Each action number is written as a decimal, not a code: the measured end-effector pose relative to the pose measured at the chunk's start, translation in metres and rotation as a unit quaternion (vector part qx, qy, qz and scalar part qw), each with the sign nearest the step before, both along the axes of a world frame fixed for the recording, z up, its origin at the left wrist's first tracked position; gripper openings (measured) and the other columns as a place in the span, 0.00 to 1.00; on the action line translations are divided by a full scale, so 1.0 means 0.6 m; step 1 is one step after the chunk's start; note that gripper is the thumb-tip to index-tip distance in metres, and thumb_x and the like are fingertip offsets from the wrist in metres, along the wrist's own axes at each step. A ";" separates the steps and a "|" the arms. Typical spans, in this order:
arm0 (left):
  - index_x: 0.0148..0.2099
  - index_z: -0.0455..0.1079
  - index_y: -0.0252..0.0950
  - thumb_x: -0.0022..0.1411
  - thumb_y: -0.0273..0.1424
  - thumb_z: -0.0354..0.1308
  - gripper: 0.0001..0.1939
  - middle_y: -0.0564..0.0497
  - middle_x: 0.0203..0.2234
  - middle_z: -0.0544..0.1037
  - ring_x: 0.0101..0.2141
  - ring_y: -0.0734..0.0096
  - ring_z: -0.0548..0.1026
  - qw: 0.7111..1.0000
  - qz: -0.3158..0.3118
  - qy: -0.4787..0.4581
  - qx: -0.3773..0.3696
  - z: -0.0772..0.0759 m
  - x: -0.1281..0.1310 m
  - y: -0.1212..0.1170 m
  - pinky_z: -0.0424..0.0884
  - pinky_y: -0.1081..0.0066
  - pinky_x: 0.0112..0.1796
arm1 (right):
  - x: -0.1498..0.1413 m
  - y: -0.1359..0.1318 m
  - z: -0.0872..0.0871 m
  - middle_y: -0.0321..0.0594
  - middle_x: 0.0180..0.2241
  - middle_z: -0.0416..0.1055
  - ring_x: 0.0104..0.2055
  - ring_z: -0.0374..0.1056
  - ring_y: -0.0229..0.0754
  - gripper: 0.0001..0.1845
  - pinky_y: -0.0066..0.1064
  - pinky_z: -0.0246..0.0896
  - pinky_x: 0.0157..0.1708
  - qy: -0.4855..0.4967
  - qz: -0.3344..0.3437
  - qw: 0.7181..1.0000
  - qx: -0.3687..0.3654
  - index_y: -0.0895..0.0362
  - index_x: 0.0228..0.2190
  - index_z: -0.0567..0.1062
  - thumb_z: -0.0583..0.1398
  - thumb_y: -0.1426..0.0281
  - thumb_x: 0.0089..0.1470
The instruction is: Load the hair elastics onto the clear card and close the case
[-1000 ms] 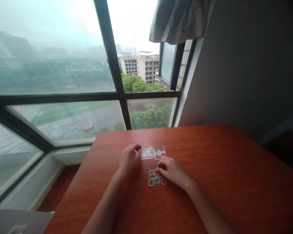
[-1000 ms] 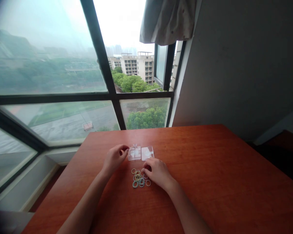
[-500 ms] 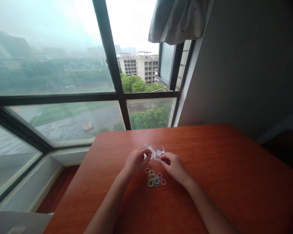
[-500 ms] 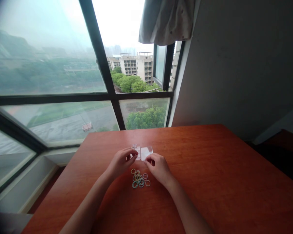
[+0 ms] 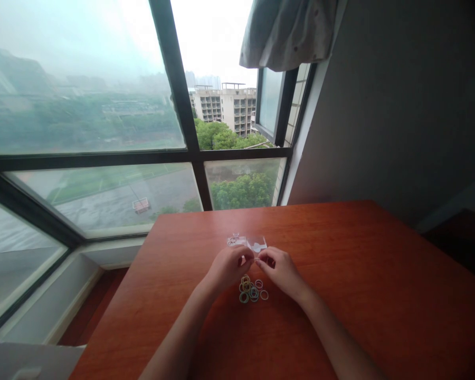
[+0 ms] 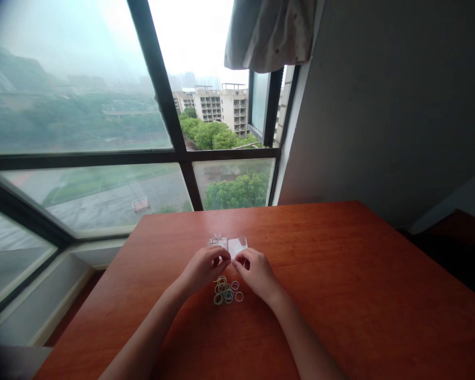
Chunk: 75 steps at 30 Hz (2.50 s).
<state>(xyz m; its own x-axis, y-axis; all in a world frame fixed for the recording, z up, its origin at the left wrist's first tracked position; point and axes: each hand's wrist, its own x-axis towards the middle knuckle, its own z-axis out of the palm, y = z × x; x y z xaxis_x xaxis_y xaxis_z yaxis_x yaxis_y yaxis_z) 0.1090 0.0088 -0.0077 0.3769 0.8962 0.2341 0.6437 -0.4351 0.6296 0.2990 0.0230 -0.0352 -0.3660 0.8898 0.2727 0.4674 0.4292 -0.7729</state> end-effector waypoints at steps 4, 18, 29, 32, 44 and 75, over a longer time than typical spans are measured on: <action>0.33 0.74 0.36 0.57 0.25 0.54 0.07 0.52 0.25 0.75 0.24 0.76 0.69 1.000 0.018 0.004 -0.001 -0.001 -0.003 0.001 0.64 0.77 0.28 | 0.000 0.001 -0.002 0.38 0.28 0.73 0.29 0.66 0.38 0.06 0.27 0.59 0.29 -0.005 -0.005 1.000 0.005 0.56 0.27 0.74 0.61 0.69 0.54; 0.34 0.72 0.36 0.60 0.32 0.54 0.08 0.52 0.27 0.76 0.25 0.75 0.70 0.965 0.249 -0.026 0.073 -0.038 -0.057 0.030 0.64 0.75 0.29 | -0.001 -0.002 -0.001 0.36 0.26 0.72 0.28 0.65 0.37 0.06 0.27 0.57 0.29 -0.006 0.005 1.000 0.014 0.56 0.24 0.73 0.60 0.71 0.53; 0.35 0.74 0.37 0.60 0.32 0.54 0.08 0.52 0.28 0.78 0.26 0.73 0.71 0.958 0.281 0.005 0.056 -0.046 -0.068 0.034 0.63 0.74 0.29 | 0.003 -0.002 0.001 0.35 0.26 0.72 0.28 0.65 0.37 0.06 0.27 0.57 0.29 -0.019 0.009 1.000 0.013 0.56 0.25 0.74 0.61 0.72 0.52; 0.35 0.73 0.37 0.60 0.33 0.54 0.08 0.52 0.28 0.78 0.25 0.73 0.72 0.958 0.282 -0.002 0.060 -0.040 -0.072 0.032 0.63 0.74 0.28 | 0.005 -0.002 0.002 0.35 0.26 0.73 0.28 0.66 0.37 0.06 0.27 0.57 0.29 -0.020 0.006 1.000 0.012 0.56 0.25 0.74 0.61 0.72 0.53; 0.34 0.73 0.37 0.61 0.32 0.54 0.08 0.53 0.27 0.77 0.26 0.74 0.70 0.969 0.237 0.027 0.071 -0.024 -0.067 0.023 0.62 0.75 0.29 | 0.021 -0.006 0.006 0.35 0.26 0.74 0.28 0.67 0.37 0.04 0.25 0.56 0.28 -0.092 0.096 0.990 -0.051 0.55 0.24 0.76 0.63 0.70 0.49; 0.36 0.74 0.36 0.60 0.33 0.56 0.08 0.52 0.27 0.77 0.24 0.76 0.69 0.996 0.047 -0.068 -0.022 -0.002 0.019 -0.003 0.63 0.77 0.27 | 0.033 0.014 0.009 0.35 0.27 0.67 0.30 0.63 0.38 0.05 0.28 0.56 0.31 -0.008 -0.018 0.997 0.069 0.56 0.28 0.71 0.58 0.71 0.57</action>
